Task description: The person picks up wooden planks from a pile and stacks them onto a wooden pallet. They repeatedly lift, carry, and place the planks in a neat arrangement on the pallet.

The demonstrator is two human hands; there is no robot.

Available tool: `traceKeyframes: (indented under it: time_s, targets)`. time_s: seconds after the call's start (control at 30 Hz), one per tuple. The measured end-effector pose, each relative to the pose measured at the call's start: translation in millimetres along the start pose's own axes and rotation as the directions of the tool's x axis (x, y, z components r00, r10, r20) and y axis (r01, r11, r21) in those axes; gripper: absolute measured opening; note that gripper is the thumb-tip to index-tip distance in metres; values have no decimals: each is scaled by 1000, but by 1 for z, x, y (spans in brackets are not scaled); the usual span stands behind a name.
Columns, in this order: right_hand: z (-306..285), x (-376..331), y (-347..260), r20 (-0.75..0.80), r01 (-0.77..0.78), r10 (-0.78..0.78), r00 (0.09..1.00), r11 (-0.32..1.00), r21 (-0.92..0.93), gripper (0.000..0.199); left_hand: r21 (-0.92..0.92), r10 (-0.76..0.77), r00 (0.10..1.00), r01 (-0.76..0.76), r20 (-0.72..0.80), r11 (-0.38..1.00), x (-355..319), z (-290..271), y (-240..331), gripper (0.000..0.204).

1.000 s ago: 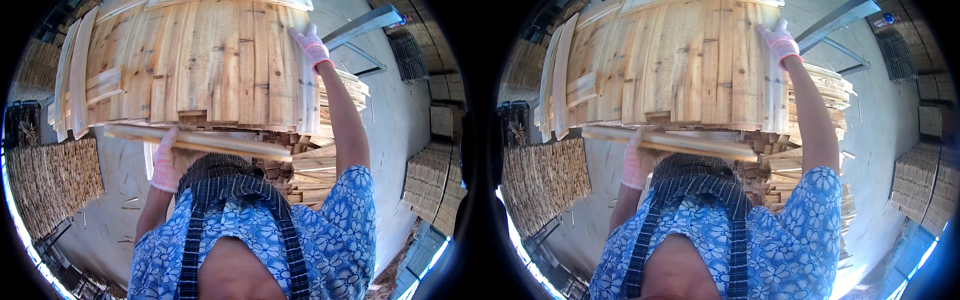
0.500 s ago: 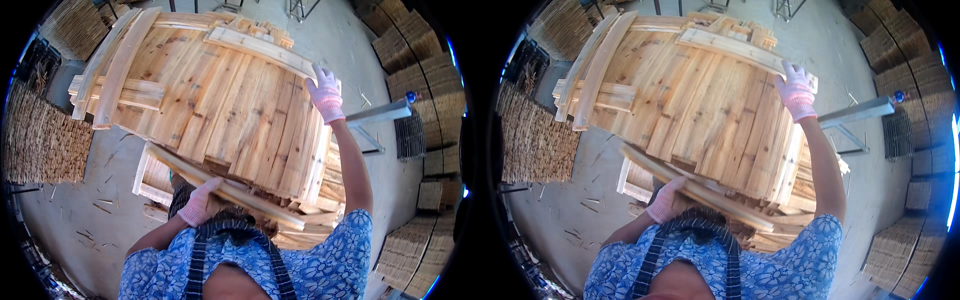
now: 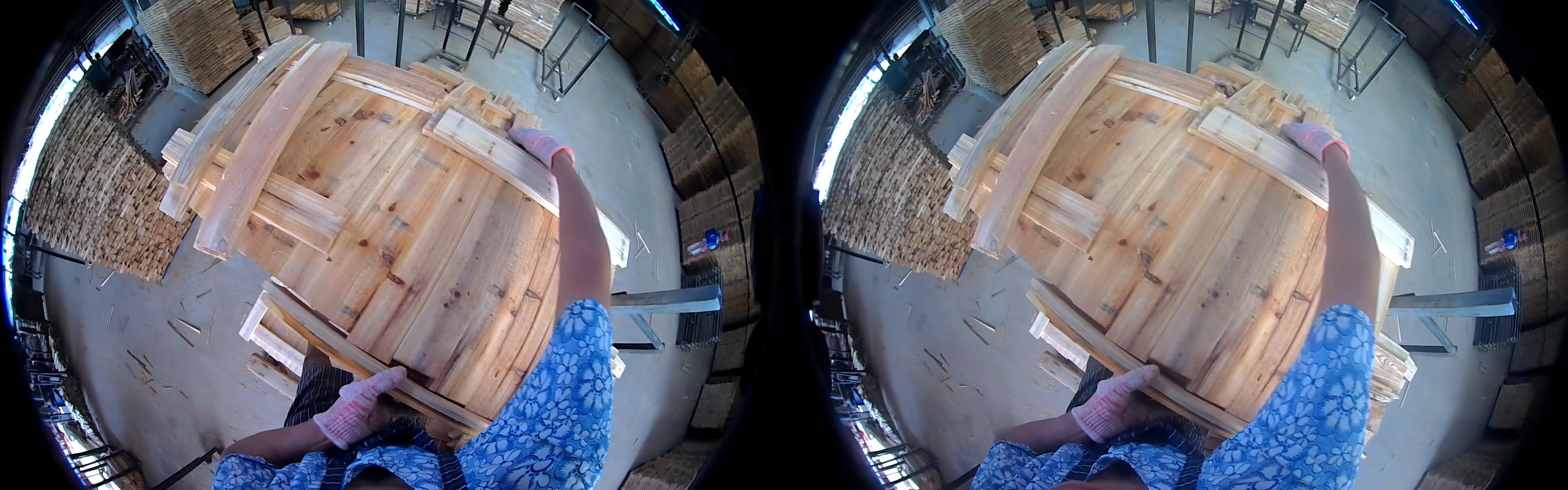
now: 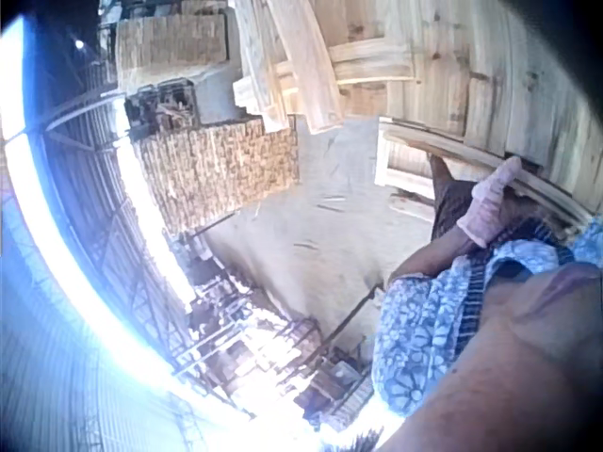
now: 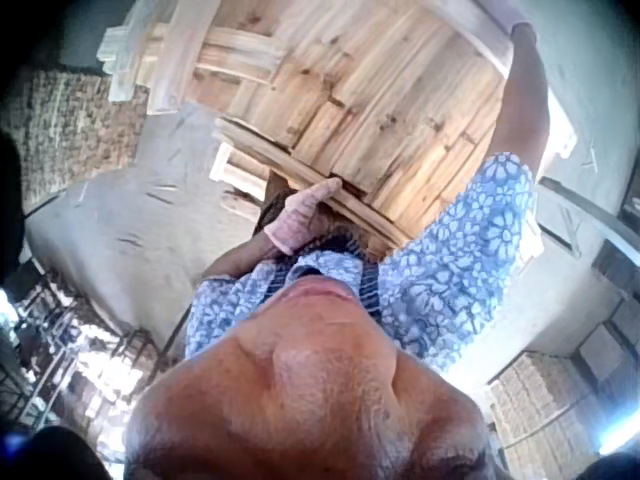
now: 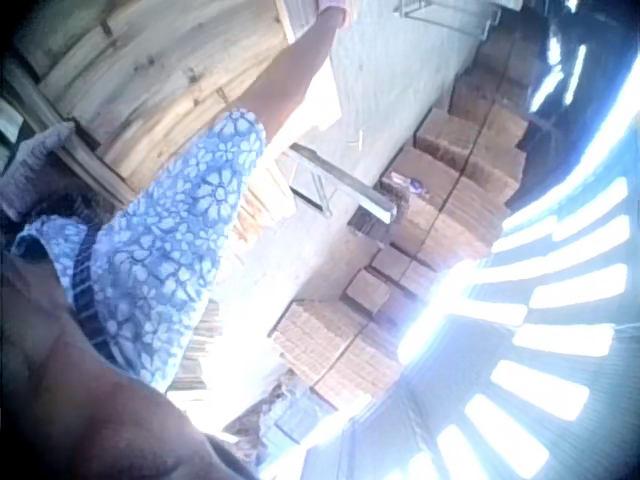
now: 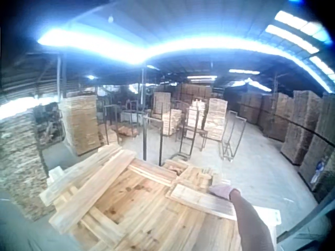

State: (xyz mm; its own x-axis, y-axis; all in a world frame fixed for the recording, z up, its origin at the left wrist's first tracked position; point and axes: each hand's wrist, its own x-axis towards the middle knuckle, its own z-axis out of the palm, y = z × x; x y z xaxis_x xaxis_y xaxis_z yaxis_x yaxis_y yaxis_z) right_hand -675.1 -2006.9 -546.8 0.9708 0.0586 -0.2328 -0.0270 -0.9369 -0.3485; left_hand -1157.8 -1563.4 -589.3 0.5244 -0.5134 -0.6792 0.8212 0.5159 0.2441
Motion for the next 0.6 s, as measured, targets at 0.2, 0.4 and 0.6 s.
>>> traceKeyframes:
  time_s: [0.2,0.4,0.6]
  targets:
    - [-17,-25,-61,104,10,12,994,978,-210,49,-247,-87,996,83,-4,966,-14,28,19,45]
    - [-17,-126,-87,-341,389,-312,887,903,185,46,-181,-62,997,70,47,981,-80,69,52,56]
    - [16,-403,-233,304,661,-665,683,739,132,103,-82,332,901,-322,279,943,-97,103,74,56]
